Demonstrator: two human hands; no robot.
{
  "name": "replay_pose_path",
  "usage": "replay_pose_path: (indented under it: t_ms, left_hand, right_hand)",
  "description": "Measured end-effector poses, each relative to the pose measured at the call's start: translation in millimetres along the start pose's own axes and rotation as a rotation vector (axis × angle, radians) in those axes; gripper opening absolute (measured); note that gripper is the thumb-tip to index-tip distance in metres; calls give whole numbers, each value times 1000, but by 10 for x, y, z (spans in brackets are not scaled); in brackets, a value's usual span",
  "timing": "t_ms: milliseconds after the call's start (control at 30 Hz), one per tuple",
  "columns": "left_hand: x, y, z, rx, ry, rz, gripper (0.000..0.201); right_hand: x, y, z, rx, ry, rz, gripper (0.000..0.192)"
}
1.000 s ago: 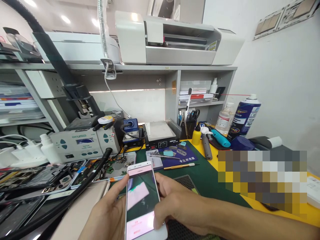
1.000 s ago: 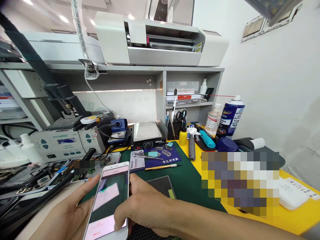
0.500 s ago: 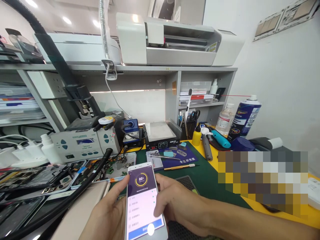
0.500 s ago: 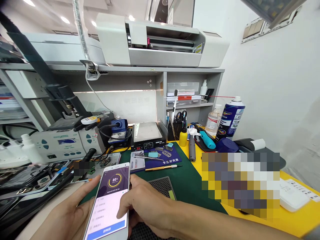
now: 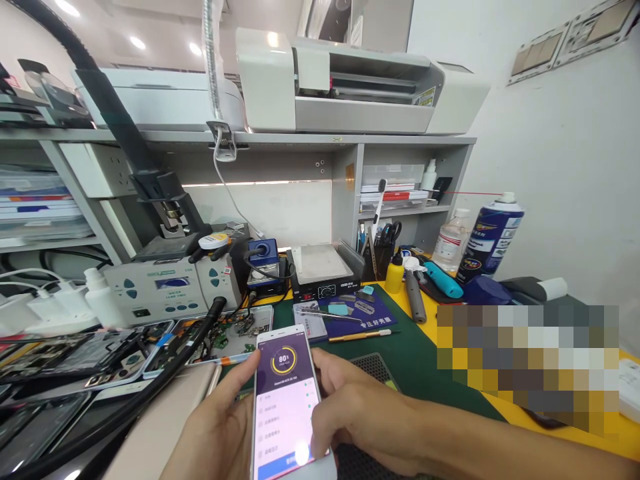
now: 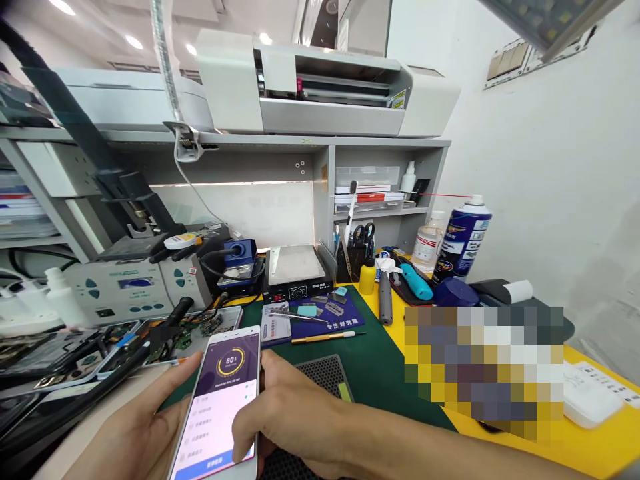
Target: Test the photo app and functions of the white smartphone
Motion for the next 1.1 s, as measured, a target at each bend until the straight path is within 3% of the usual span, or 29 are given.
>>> replay_pose_path:
  t_ms: [167, 433, 667, 833, 967, 1100]
  left_hand:
    - [15, 70, -11, 140, -16, 120, 63]
    - [16, 40, -83, 201, 49, 188, 60]
    - [-16, 205, 26, 303, -72, 183, 62]
    - [-45, 231, 40, 323, -66, 117, 66]
    - [-87, 139, -9, 257, -44, 99, 63]
    - [-100, 121, -41, 240, -20, 101, 57]
  right_hand:
    - [25, 27, 18, 8, -7, 2, 59]
    - [-19, -15, -23, -18, -2, -57, 55]
    - [-9, -9, -41, -60, 6, -100, 53]
    - [33, 5, -8, -77, 20, -41, 61]
    - [2, -17, -32, -96, 59, -160, 55]
    - [-2, -24, -40, -121, 64, -78, 65]
Point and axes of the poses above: each hand's wrist, its own z-axis away from the middle knuckle, its own y-axis out of the palm, x = y × z, the point moved 5 cm from there along -z, towards the middle knuckle, and after that the axes turned 11 degrees about z, right-handed, at the moved point
